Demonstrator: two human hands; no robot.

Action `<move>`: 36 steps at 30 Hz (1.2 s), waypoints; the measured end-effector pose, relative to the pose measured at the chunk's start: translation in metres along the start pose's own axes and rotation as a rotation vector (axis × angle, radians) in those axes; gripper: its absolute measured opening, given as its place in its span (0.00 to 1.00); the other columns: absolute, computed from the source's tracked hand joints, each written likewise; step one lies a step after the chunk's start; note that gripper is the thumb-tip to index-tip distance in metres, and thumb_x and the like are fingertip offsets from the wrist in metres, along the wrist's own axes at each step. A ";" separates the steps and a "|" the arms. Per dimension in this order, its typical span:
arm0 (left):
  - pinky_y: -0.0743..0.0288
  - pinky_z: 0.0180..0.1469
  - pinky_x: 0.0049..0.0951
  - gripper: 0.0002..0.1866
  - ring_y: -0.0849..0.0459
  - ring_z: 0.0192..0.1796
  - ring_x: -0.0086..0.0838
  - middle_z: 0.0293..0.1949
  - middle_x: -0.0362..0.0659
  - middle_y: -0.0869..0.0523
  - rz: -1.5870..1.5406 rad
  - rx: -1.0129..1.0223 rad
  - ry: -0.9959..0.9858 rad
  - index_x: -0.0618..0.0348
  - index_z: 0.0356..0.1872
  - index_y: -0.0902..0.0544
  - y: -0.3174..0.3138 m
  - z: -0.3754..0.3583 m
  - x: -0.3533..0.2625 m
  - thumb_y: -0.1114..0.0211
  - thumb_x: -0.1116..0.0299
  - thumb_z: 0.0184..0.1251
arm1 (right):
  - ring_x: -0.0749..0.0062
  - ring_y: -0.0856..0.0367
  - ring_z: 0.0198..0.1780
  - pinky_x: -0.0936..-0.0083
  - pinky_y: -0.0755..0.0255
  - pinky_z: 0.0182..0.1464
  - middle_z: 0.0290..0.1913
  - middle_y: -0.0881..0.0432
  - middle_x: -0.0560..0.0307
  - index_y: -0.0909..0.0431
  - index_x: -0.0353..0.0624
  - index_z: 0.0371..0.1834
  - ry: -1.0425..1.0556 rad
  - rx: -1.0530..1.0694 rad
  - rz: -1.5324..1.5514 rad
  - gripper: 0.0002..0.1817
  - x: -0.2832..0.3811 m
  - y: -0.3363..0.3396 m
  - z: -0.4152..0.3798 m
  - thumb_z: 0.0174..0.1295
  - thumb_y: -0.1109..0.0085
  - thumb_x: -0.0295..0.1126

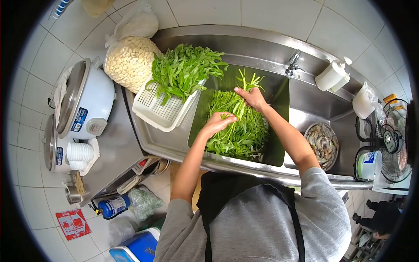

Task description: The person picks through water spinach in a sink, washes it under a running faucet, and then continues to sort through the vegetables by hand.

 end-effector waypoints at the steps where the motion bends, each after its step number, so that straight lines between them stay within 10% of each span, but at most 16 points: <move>1: 0.48 0.19 0.17 0.13 0.40 0.17 0.12 0.17 0.29 0.32 -0.031 -0.028 0.005 0.62 0.35 0.21 0.001 0.001 0.000 0.37 0.61 0.60 | 0.82 0.40 0.08 0.80 0.46 0.12 0.07 0.37 0.65 0.31 0.42 0.08 0.020 0.002 -0.025 0.30 0.000 -0.002 0.000 0.49 0.36 0.56; 20: 0.46 0.20 0.20 0.11 0.38 0.17 0.16 0.16 0.30 0.35 -0.252 -0.184 0.112 0.58 0.30 0.25 0.014 0.016 0.045 0.42 0.61 0.58 | 0.81 0.42 0.11 0.74 0.44 0.15 0.09 0.34 0.66 0.24 0.36 0.13 0.075 -0.102 -0.288 0.28 -0.008 -0.012 -0.006 0.52 0.37 0.53; 24: 0.41 0.22 0.22 0.14 0.34 0.20 0.19 0.20 0.34 0.32 -0.409 -0.536 0.142 0.58 0.29 0.27 0.043 0.011 0.077 0.45 0.56 0.59 | 0.77 0.33 0.14 0.75 0.37 0.18 0.15 0.25 0.57 0.22 0.35 0.20 0.060 -0.322 0.143 0.22 -0.028 -0.003 0.008 0.57 0.40 0.47; 30: 0.34 0.28 0.25 0.11 0.26 0.26 0.24 0.22 0.38 0.27 -0.431 -0.496 -0.167 0.60 0.32 0.28 0.058 -0.010 0.046 0.53 0.63 0.65 | 0.74 0.36 0.11 0.76 0.39 0.11 0.16 0.30 0.55 0.30 0.32 0.30 -0.312 -0.229 0.629 0.19 -0.065 0.015 0.041 0.64 0.48 0.42; 36: 0.31 0.26 0.28 0.12 0.28 0.18 0.23 0.19 0.38 0.21 0.574 -0.350 -0.152 0.54 0.35 0.18 0.005 0.000 -0.025 0.38 0.59 0.56 | 0.68 0.28 0.16 0.69 0.26 0.15 0.23 0.27 0.47 0.33 0.30 0.37 -0.369 -0.191 0.655 0.22 -0.064 -0.005 0.035 0.64 0.51 0.45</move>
Point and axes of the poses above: each hand's wrist, its own z-axis towards the middle knuckle, its own y-axis out of the back of the hand, x = y × z, the point moved 8 cm from there along z, towards the middle knuckle
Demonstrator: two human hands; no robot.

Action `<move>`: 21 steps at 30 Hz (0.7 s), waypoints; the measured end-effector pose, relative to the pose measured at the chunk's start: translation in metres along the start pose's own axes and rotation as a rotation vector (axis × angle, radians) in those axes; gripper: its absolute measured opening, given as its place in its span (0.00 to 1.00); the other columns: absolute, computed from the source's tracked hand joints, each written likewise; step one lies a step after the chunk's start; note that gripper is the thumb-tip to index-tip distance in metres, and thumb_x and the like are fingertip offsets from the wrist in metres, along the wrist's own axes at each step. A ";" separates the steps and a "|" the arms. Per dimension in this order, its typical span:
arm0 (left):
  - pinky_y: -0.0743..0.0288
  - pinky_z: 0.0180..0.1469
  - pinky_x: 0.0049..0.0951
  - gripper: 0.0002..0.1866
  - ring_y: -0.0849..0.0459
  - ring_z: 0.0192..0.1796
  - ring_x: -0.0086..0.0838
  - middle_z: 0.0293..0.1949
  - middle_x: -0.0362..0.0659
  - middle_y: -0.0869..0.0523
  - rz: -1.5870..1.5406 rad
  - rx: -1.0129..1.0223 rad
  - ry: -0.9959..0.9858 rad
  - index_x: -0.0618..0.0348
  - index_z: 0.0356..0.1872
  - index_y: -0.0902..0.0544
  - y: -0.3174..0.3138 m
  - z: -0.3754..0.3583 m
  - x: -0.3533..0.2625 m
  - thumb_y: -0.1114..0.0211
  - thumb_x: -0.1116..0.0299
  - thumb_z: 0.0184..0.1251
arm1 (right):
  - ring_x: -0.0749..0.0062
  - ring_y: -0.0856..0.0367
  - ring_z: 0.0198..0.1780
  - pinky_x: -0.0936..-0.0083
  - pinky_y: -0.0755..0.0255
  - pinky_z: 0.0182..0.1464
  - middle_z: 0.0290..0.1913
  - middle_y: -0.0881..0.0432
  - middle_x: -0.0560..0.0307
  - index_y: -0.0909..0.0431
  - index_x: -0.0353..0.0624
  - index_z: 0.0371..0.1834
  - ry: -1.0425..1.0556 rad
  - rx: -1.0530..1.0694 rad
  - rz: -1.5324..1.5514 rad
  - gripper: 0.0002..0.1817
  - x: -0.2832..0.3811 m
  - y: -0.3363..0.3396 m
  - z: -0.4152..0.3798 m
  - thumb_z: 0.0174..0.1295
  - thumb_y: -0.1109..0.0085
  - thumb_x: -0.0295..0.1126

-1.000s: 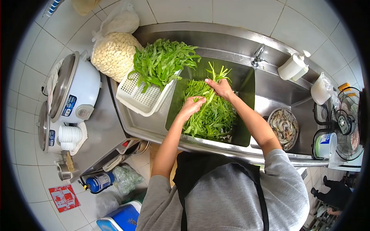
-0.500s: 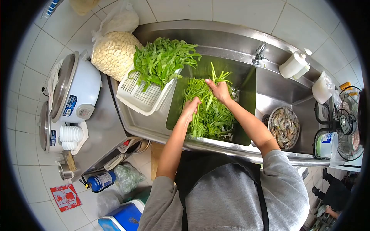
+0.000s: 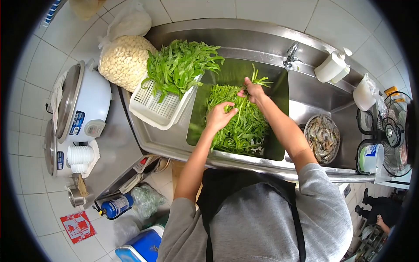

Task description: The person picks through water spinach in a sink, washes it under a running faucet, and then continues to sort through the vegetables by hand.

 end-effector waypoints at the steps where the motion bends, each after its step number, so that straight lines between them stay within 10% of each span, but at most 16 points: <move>1: 0.31 0.26 0.28 0.12 0.28 0.18 0.23 0.19 0.38 0.21 -0.004 0.001 -0.003 0.54 0.35 0.18 -0.003 0.005 -0.003 0.38 0.59 0.56 | 0.67 0.27 0.18 0.70 0.28 0.14 0.24 0.27 0.46 0.33 0.30 0.40 -0.022 -0.007 0.000 0.22 -0.005 -0.004 -0.007 0.64 0.51 0.45; 21: 0.28 0.32 0.39 0.15 0.20 0.24 0.44 0.18 0.52 0.20 0.042 -0.057 0.023 0.53 0.34 0.17 -0.002 0.021 0.017 0.38 0.56 0.49 | 0.77 0.34 0.10 0.81 0.34 0.12 0.12 0.31 0.59 0.22 0.33 0.32 0.054 0.145 -0.233 0.27 -0.018 -0.017 -0.031 0.59 0.46 0.53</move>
Point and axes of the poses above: each hand's wrist, its own z-axis towards the middle knuckle, its own y-axis out of the back of the hand, x = y × z, the point moved 8 cm from there along z, towards the middle knuckle
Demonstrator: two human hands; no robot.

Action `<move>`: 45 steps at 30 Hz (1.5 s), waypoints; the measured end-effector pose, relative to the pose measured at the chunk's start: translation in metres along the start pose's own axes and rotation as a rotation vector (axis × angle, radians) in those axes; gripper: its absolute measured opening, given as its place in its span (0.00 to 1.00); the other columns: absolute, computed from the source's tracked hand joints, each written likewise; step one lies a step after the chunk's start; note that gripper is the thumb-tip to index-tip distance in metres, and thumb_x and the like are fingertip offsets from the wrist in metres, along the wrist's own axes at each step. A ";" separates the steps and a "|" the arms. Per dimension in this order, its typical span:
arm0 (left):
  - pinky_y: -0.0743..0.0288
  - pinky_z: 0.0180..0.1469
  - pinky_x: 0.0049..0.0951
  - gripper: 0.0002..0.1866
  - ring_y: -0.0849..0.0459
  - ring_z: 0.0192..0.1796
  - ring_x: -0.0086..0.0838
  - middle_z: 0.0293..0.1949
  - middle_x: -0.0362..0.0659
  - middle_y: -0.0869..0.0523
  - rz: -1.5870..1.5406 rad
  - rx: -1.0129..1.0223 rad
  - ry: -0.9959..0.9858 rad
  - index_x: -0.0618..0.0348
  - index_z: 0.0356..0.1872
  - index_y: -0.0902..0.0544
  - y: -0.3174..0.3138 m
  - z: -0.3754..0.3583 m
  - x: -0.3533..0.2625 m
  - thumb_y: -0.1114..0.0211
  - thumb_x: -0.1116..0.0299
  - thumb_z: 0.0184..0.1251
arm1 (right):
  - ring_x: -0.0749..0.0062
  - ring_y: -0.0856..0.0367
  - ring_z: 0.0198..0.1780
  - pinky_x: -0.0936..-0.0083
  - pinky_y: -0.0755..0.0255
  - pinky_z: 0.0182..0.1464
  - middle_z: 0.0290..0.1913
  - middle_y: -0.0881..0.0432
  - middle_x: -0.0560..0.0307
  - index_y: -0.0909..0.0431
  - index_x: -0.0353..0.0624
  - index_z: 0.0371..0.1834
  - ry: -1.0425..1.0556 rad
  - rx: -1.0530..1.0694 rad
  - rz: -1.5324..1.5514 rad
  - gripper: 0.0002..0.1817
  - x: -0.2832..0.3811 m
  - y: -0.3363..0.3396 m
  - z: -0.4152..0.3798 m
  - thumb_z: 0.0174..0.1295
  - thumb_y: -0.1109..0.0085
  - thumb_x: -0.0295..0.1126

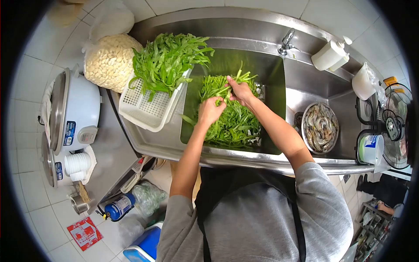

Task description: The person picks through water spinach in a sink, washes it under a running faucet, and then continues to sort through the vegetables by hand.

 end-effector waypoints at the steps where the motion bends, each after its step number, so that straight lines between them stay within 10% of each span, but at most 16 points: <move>1: 0.29 0.30 0.36 0.13 0.20 0.22 0.39 0.18 0.49 0.20 0.017 -0.041 -0.006 0.53 0.32 0.16 0.002 0.003 0.004 0.38 0.58 0.49 | 0.77 0.33 0.10 0.81 0.34 0.13 0.12 0.31 0.59 0.21 0.32 0.32 -0.009 0.032 -0.015 0.27 0.000 -0.005 -0.001 0.59 0.46 0.52; 9: 0.41 0.25 0.26 0.16 0.37 0.18 0.23 0.15 0.39 0.32 -0.582 -0.285 0.334 0.67 0.24 0.23 0.010 0.006 0.088 0.44 0.61 0.53 | 0.79 0.34 0.12 0.83 0.40 0.12 0.16 0.26 0.60 0.20 0.35 0.31 0.377 -0.290 0.080 0.22 0.015 0.011 -0.011 0.66 0.53 0.45; 12: 0.42 0.23 0.22 0.13 0.34 0.20 0.19 0.19 0.37 0.29 -0.506 -0.250 0.338 0.60 0.25 0.26 0.009 0.001 0.116 0.50 0.61 0.58 | 0.70 0.28 0.17 0.69 0.32 0.24 0.15 0.26 0.54 0.22 0.35 0.27 0.480 -0.259 -0.485 0.24 -0.029 0.042 -0.001 0.64 0.52 0.48; 15: 0.37 0.25 0.23 0.11 0.31 0.22 0.22 0.21 0.38 0.28 -0.756 -0.187 0.248 0.56 0.25 0.32 0.013 -0.007 0.107 0.54 0.62 0.62 | 0.51 0.22 0.22 0.59 0.29 0.27 0.16 0.25 0.44 0.22 0.41 0.21 0.215 -0.141 -1.018 0.31 -0.120 0.056 -0.006 0.59 0.56 0.60; 20: 0.41 0.20 0.22 0.12 0.34 0.16 0.20 0.14 0.37 0.32 -0.878 0.004 0.376 0.60 0.23 0.33 0.025 -0.035 0.100 0.51 0.66 0.65 | 0.52 0.21 0.29 0.61 0.27 0.32 0.28 0.20 0.45 0.20 0.42 0.29 -0.001 0.217 -1.319 0.25 -0.190 -0.002 0.012 0.55 0.47 0.56; 22: 0.43 0.19 0.21 0.12 0.35 0.16 0.18 0.13 0.36 0.34 -0.835 0.006 0.405 0.59 0.22 0.33 0.028 -0.046 0.100 0.49 0.66 0.65 | 0.55 0.24 0.47 0.62 0.30 0.47 0.45 0.22 0.49 0.20 0.47 0.39 0.637 0.407 -1.158 0.19 -0.191 -0.061 0.020 0.53 0.43 0.49; 27: 0.46 0.17 0.19 0.13 0.37 0.16 0.15 0.12 0.34 0.36 -0.814 0.030 0.447 0.60 0.22 0.34 0.018 -0.058 0.113 0.44 0.68 0.64 | 0.63 0.37 0.62 0.55 0.50 0.64 0.56 0.27 0.57 0.22 0.51 0.47 1.004 0.714 -1.904 0.17 -0.278 -0.126 0.057 0.52 0.42 0.37; 30: 0.47 0.17 0.21 0.13 0.42 0.16 0.16 0.13 0.34 0.40 -0.755 0.023 0.510 0.59 0.22 0.35 0.018 -0.059 0.116 0.46 0.68 0.65 | 0.60 0.38 0.63 0.56 0.50 0.66 0.58 0.30 0.52 0.29 0.52 0.57 0.130 1.166 -1.912 0.24 -0.338 -0.090 0.045 0.55 0.45 0.34; 32: 0.46 0.19 0.20 0.14 0.40 0.17 0.16 0.13 0.34 0.37 -0.827 0.025 0.533 0.59 0.21 0.34 0.018 -0.058 0.121 0.43 0.67 0.63 | 0.54 0.34 0.60 0.58 0.43 0.63 0.55 0.28 0.46 0.36 0.51 0.63 0.076 0.801 -1.655 0.31 -0.365 -0.046 0.032 0.53 0.43 0.37; 40: 0.41 0.25 0.20 0.16 0.37 0.22 0.16 0.15 0.34 0.33 -0.483 0.048 0.429 0.59 0.18 0.32 0.024 -0.044 0.110 0.33 0.67 0.53 | 0.50 0.36 0.63 0.63 0.43 0.65 0.64 0.37 0.45 0.46 0.49 0.68 -0.285 0.808 -0.920 0.49 -0.178 0.014 0.102 0.45 0.37 0.60; 45: 0.36 0.28 0.21 0.13 0.33 0.23 0.20 0.18 0.40 0.27 -0.356 0.090 0.413 0.63 0.21 0.28 0.019 -0.043 0.112 0.34 0.68 0.53 | 0.55 0.26 0.54 0.67 0.34 0.57 0.52 0.24 0.41 0.29 0.33 0.54 0.004 -0.478 -0.695 0.39 -0.165 0.182 0.236 0.53 0.44 0.59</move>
Point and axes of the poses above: each hand's wrist, its own z-axis towards the middle knuckle, its own y-axis out of the back of the hand, x = y × z, the point moved 8 cm from there along z, towards the middle knuckle
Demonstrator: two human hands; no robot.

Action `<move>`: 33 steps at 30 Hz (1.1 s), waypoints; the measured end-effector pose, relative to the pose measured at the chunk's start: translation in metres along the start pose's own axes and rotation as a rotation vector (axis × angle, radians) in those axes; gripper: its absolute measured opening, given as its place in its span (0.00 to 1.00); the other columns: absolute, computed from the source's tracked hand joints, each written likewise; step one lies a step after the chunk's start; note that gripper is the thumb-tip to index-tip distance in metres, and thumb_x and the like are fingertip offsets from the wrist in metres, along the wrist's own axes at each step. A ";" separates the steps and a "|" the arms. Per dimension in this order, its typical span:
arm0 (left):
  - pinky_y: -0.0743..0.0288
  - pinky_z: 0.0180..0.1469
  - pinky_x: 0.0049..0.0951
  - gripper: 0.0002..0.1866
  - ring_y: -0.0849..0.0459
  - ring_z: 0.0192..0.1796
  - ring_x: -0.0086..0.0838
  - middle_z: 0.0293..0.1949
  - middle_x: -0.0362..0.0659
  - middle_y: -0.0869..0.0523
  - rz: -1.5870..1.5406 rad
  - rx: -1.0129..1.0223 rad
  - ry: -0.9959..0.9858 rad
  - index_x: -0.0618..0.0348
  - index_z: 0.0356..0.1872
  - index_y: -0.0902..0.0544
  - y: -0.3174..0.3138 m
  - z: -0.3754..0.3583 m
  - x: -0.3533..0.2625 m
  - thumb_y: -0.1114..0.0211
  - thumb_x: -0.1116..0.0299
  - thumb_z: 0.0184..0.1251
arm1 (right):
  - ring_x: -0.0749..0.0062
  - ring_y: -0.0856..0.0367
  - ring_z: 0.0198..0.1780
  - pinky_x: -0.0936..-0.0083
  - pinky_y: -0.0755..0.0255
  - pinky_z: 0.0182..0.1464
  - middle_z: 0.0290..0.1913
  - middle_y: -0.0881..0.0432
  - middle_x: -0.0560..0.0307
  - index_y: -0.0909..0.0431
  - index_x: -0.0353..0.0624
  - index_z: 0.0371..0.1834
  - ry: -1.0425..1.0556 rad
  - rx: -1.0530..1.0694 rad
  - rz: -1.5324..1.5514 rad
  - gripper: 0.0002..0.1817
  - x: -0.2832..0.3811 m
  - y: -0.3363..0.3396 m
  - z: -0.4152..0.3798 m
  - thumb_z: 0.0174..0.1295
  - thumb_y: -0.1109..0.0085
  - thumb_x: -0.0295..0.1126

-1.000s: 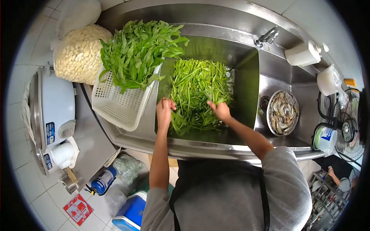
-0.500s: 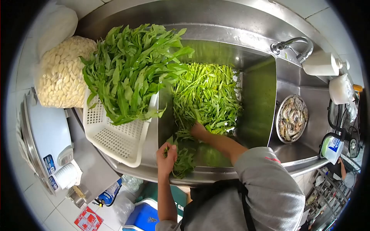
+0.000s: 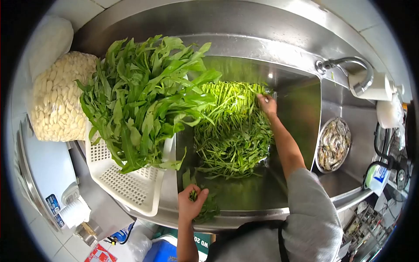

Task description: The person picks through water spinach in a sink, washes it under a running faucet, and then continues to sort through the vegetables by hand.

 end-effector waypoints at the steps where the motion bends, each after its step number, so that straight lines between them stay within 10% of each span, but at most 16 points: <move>1: 0.36 0.28 0.21 0.13 0.33 0.23 0.20 0.18 0.40 0.27 -0.002 -0.014 -0.002 0.63 0.21 0.28 -0.002 0.005 -0.001 0.34 0.68 0.53 | 0.56 0.26 0.55 0.68 0.35 0.57 0.52 0.25 0.40 0.29 0.32 0.53 -0.108 -0.045 0.131 0.39 -0.035 -0.006 0.016 0.54 0.46 0.60; 7: 0.31 0.53 0.39 0.31 0.24 0.54 0.47 0.49 0.55 0.21 0.370 0.225 0.124 0.63 0.52 0.28 -0.080 0.099 0.002 0.41 0.46 0.58 | 0.55 0.51 0.70 0.65 0.55 0.68 0.69 0.47 0.43 0.48 0.35 0.67 -0.320 0.129 0.135 0.48 -0.060 -0.065 -0.006 0.57 0.64 0.68; 13: 0.32 0.53 0.48 0.52 0.26 0.54 0.53 0.52 0.65 0.27 0.359 -0.121 0.198 0.73 0.61 0.40 -0.107 0.281 0.088 0.49 0.29 0.52 | 0.55 0.49 0.69 0.67 0.55 0.68 0.68 0.44 0.44 0.46 0.38 0.67 -0.235 0.387 0.319 0.47 -0.065 -0.059 -0.006 0.58 0.67 0.69; 15: 0.32 0.54 0.49 0.53 0.26 0.55 0.52 0.53 0.65 0.28 0.567 -0.105 0.266 0.73 0.62 0.40 -0.108 0.318 0.126 0.50 0.27 0.51 | 0.59 0.68 0.73 0.56 0.68 0.69 0.73 0.66 0.51 0.65 0.46 0.71 -0.417 0.439 0.508 0.53 -0.107 -0.082 0.002 0.52 0.74 0.75; 17: 0.36 0.58 0.49 0.54 0.31 0.60 0.49 0.58 0.61 0.32 0.351 0.310 0.432 0.70 0.63 0.43 -0.129 0.313 0.120 0.52 0.26 0.50 | 0.53 0.60 0.72 0.47 0.61 0.67 0.72 0.61 0.46 0.61 0.41 0.71 -0.559 0.394 0.513 0.53 -0.059 -0.075 -0.017 0.53 0.72 0.74; 20: 0.40 0.62 0.47 0.53 0.36 0.64 0.45 0.63 0.57 0.37 0.268 0.281 0.441 0.70 0.65 0.46 -0.135 0.315 0.138 0.54 0.28 0.53 | 0.52 0.66 0.73 0.42 0.66 0.66 0.72 0.65 0.45 0.65 0.49 0.71 -0.367 0.750 0.356 0.56 -0.007 -0.116 -0.020 0.47 0.72 0.78; 22: 0.42 0.64 0.44 0.46 0.39 0.65 0.43 0.66 0.54 0.42 0.245 0.190 0.683 0.64 0.66 0.48 -0.133 0.336 0.266 0.49 0.36 0.59 | 0.50 0.68 0.72 0.38 0.68 0.65 0.72 0.65 0.46 0.63 0.48 0.71 -0.438 0.806 0.329 0.57 0.018 -0.130 -0.030 0.46 0.71 0.79; 24: 0.40 0.63 0.42 0.41 0.38 0.65 0.42 0.66 0.53 0.44 -0.370 0.266 0.414 0.58 0.68 0.48 -0.141 0.342 0.286 0.42 0.47 0.61 | 0.49 0.67 0.72 0.42 0.68 0.67 0.72 0.65 0.46 0.59 0.47 0.71 -0.344 0.812 0.308 0.57 0.025 -0.140 -0.024 0.46 0.68 0.78; 26: 0.38 0.62 0.39 0.37 0.37 0.64 0.40 0.66 0.49 0.42 0.159 0.303 0.659 0.53 0.68 0.47 -0.136 0.336 0.308 0.39 0.58 0.61 | 0.52 0.66 0.73 0.50 0.62 0.69 0.72 0.63 0.44 0.58 0.46 0.71 -0.408 0.886 0.202 0.56 0.026 -0.130 -0.033 0.47 0.65 0.77; 29: 0.34 0.55 0.38 0.21 0.30 0.52 0.34 0.56 0.46 0.30 -1.046 0.073 0.281 0.61 0.58 0.33 -0.169 0.352 0.362 0.50 0.61 0.69 | 0.53 0.45 0.67 0.59 0.45 0.65 0.68 0.47 0.41 0.51 0.42 0.69 -0.313 0.817 0.138 0.52 0.022 -0.113 -0.025 0.49 0.57 0.71; 32: 0.36 0.61 0.38 0.26 0.36 0.63 0.37 0.64 0.45 0.36 -0.964 0.119 0.696 0.55 0.62 0.36 -0.178 0.320 0.500 0.42 0.62 0.64 | 0.59 0.28 0.57 0.67 0.35 0.59 0.55 0.27 0.44 0.36 0.38 0.61 -0.048 0.810 0.295 0.44 0.091 -0.075 -0.038 0.47 0.37 0.58; 33: 0.36 0.61 0.38 0.26 0.35 0.63 0.36 0.64 0.45 0.36 -0.969 0.083 0.671 0.55 0.62 0.36 -0.188 0.310 0.464 0.42 0.62 0.64 | 0.59 0.28 0.57 0.66 0.36 0.60 0.55 0.26 0.44 0.36 0.38 0.61 0.055 0.810 0.258 0.45 0.118 -0.063 -0.042 0.45 0.35 0.58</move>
Point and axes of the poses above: each hand's wrist, its own z-axis towards the middle knuckle, its own y-axis out of the back of the hand, x = y × z, the point moved 8 cm from there along z, towards the middle knuckle
